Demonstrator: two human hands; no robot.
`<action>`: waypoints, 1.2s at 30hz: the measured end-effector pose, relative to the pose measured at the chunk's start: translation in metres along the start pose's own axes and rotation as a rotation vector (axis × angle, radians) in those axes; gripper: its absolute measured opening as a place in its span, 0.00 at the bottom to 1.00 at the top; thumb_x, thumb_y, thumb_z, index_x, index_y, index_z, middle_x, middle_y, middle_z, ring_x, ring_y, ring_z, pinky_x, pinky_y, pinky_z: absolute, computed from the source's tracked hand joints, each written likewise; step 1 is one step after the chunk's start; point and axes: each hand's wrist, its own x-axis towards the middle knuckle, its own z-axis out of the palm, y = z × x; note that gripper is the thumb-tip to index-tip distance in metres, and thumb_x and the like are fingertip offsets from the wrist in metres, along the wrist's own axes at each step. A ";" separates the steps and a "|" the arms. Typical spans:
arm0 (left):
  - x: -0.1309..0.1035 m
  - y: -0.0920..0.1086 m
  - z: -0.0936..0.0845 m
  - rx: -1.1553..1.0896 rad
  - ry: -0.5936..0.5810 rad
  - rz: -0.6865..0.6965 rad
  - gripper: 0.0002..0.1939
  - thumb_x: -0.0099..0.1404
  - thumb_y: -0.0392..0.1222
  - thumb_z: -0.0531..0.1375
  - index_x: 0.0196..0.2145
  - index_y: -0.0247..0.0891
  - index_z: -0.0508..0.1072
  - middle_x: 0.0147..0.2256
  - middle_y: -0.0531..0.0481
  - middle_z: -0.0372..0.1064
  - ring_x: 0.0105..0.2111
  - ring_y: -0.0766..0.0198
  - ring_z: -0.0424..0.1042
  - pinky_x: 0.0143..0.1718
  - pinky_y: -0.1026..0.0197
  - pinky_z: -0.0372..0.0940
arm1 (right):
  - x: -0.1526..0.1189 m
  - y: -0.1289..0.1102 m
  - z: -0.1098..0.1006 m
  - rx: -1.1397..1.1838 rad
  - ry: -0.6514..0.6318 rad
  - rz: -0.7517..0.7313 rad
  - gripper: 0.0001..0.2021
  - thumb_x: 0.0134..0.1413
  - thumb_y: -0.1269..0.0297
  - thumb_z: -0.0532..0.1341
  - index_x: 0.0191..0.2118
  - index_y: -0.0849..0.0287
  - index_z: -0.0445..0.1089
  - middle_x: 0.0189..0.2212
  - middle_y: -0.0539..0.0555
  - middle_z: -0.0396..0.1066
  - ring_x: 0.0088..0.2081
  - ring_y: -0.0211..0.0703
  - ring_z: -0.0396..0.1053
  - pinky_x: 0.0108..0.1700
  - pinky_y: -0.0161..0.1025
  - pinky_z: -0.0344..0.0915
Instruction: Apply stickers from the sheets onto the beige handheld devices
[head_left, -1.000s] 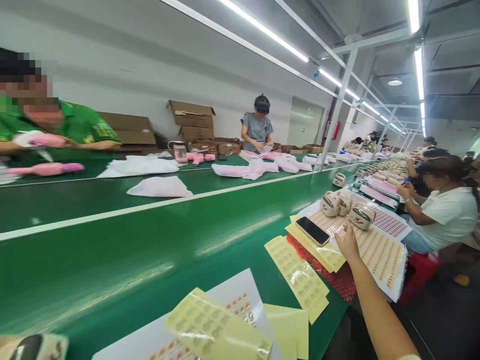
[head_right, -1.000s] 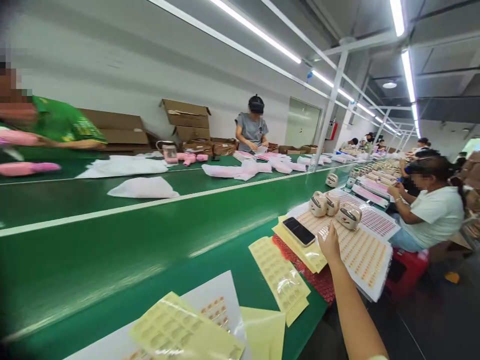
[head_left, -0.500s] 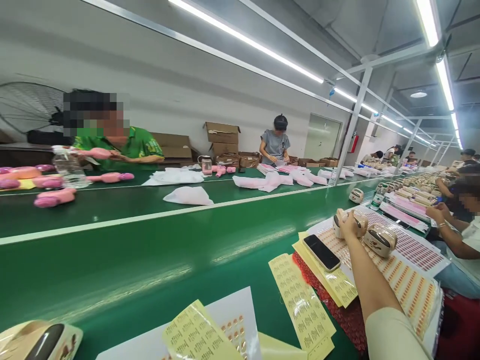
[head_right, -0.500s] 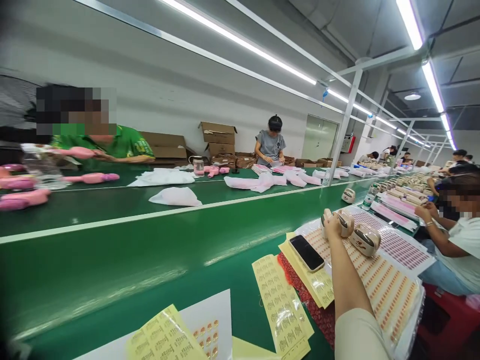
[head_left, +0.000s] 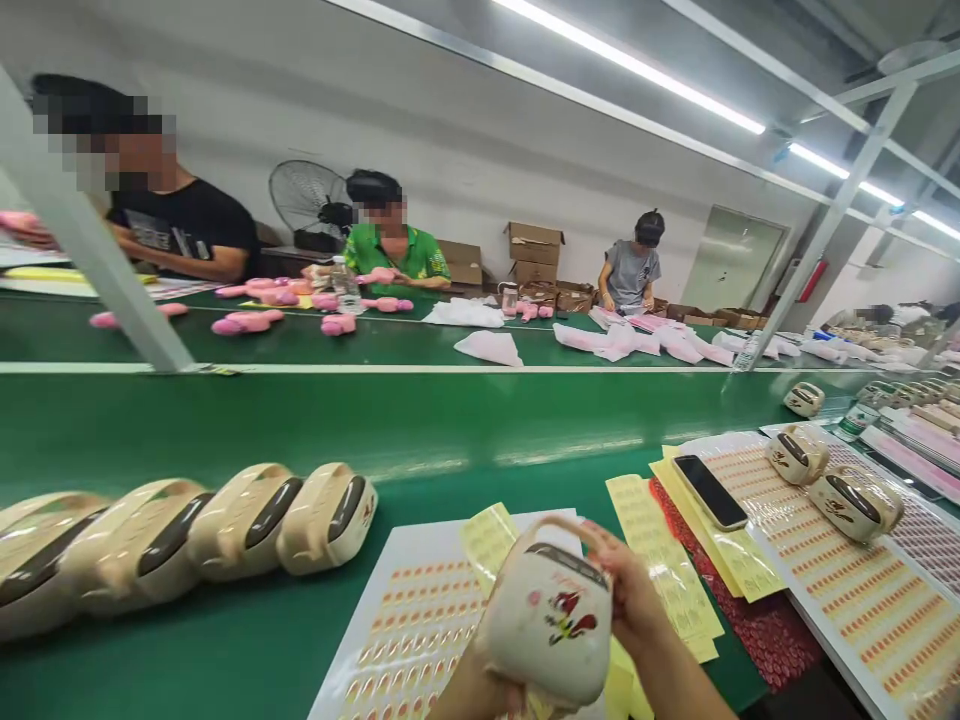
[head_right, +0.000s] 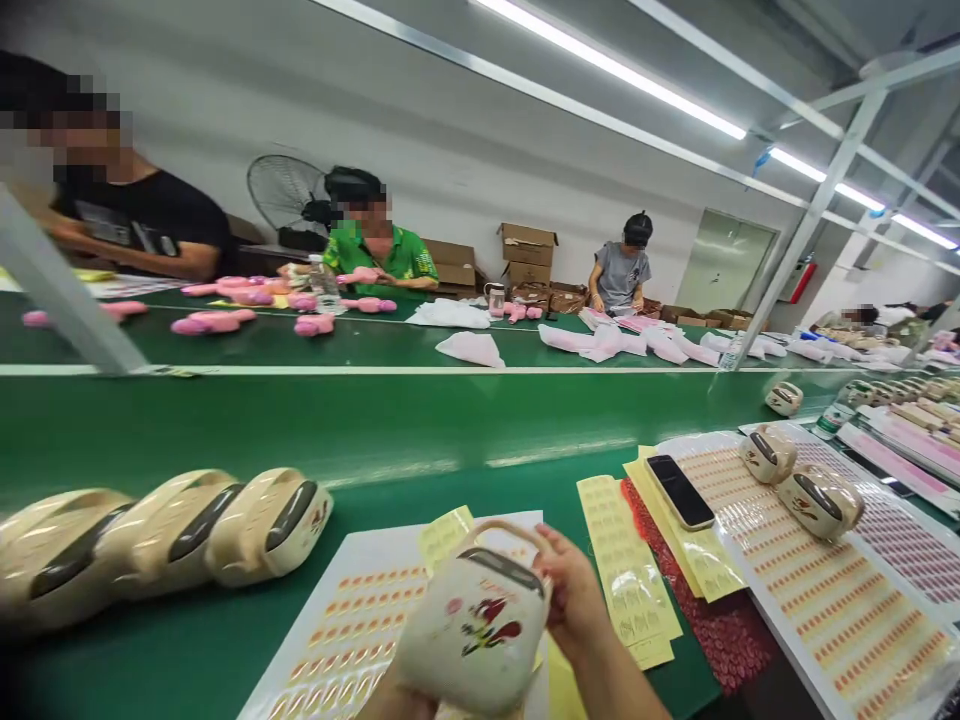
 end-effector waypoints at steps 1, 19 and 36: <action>0.000 -0.002 0.000 -0.022 0.019 -0.020 0.46 0.26 0.62 0.68 0.47 0.50 0.68 0.41 0.46 0.73 0.52 0.35 0.60 0.49 0.42 0.58 | -0.004 0.007 0.010 0.056 -0.028 0.085 0.26 0.40 0.51 0.59 0.45 0.61 0.62 0.18 0.45 0.61 0.13 0.29 0.48 0.14 0.28 0.45; 0.034 -0.005 0.006 -0.389 0.151 -0.143 0.25 0.51 0.56 0.61 0.43 0.39 0.70 0.36 0.48 0.76 0.41 0.53 0.72 0.43 0.55 0.65 | -0.021 0.041 -0.020 -0.905 0.032 0.020 0.05 0.37 0.73 0.60 0.19 0.56 0.64 0.28 0.53 0.61 0.35 0.49 0.63 0.39 0.46 0.61; 0.031 0.008 0.019 -0.072 0.206 -0.061 0.35 0.48 0.65 0.58 0.46 0.37 0.66 0.41 0.41 0.72 0.41 0.50 0.70 0.41 0.53 0.64 | -0.025 -0.038 -0.005 -0.369 -0.297 0.022 0.16 0.39 0.49 0.64 0.22 0.58 0.64 0.29 0.50 0.58 0.32 0.39 0.58 0.35 0.37 0.56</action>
